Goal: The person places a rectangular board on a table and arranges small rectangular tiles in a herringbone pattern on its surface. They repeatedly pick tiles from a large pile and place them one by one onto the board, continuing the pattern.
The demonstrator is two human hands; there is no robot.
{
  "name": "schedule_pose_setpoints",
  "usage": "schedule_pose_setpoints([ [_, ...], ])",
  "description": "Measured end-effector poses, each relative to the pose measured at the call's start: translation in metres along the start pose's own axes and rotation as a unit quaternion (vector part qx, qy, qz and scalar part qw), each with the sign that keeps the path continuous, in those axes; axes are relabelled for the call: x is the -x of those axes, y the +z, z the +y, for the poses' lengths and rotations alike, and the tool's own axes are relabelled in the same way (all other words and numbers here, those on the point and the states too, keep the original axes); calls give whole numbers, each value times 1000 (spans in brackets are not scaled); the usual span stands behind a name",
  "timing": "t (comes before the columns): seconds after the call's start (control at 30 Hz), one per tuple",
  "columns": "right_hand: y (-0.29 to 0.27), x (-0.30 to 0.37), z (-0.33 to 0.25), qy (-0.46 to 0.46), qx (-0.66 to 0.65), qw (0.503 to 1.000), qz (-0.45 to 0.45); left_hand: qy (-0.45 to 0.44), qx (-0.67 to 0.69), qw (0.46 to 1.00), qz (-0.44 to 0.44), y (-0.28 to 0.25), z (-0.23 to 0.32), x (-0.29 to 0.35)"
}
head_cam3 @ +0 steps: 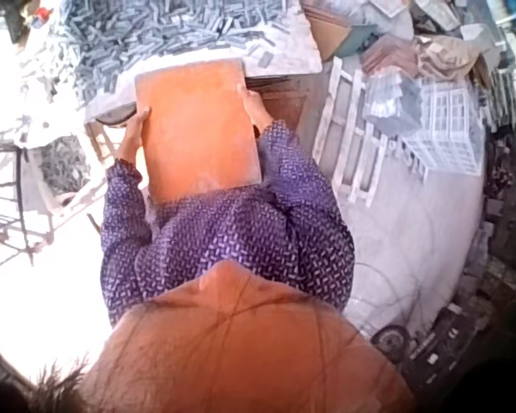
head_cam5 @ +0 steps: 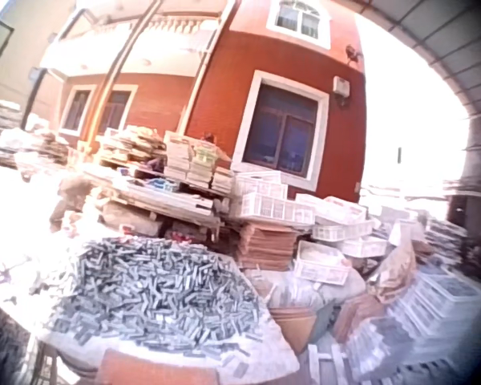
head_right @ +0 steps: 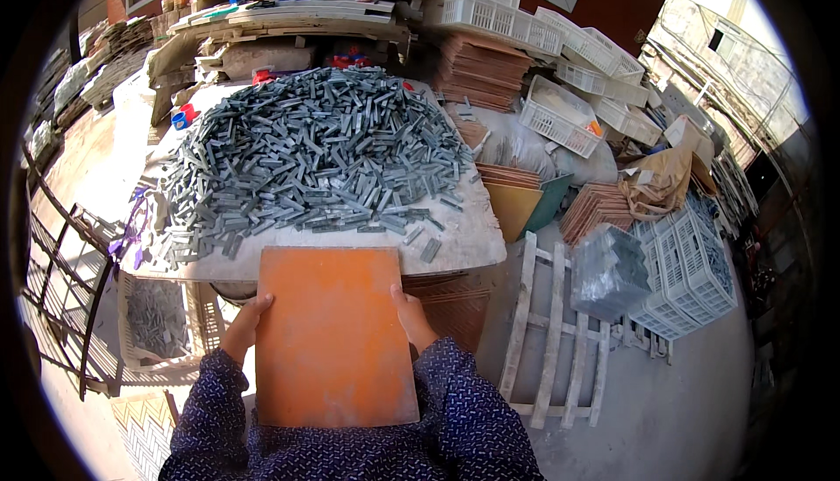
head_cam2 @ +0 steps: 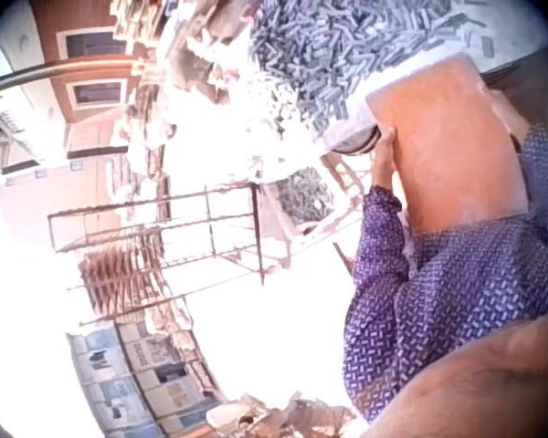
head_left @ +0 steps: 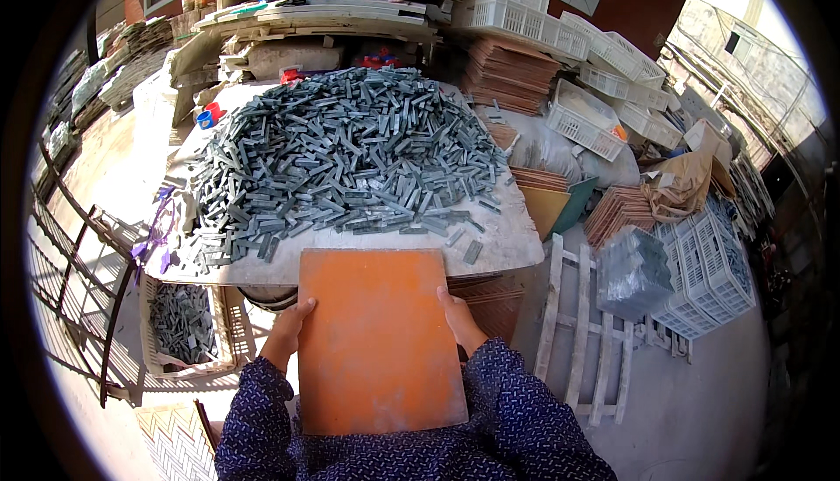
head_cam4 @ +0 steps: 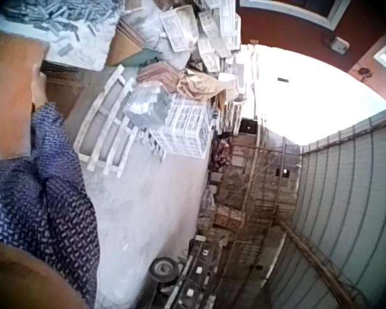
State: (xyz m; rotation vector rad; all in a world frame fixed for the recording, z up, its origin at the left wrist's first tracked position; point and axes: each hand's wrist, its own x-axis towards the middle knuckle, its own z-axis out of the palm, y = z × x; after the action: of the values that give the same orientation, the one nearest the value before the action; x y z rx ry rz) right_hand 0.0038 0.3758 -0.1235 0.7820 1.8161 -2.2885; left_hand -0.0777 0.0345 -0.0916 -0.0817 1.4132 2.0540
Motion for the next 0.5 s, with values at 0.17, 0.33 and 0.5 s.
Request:
schedule_pose_setpoints([
  [0.17, -1, 68, 11, 102, -131, 976, -139, -50, 16, 998, -39, -7, -5, 32],
  [0.33, -15, 50, 5, 195, -137, 959, -155, -139, 70, 987, -46, -4, -1, 12],
  [0.5, 0, 63, -24, 92, -119, 984, -96, -4, 25, 1000, 1, 28, 28, 26],
])
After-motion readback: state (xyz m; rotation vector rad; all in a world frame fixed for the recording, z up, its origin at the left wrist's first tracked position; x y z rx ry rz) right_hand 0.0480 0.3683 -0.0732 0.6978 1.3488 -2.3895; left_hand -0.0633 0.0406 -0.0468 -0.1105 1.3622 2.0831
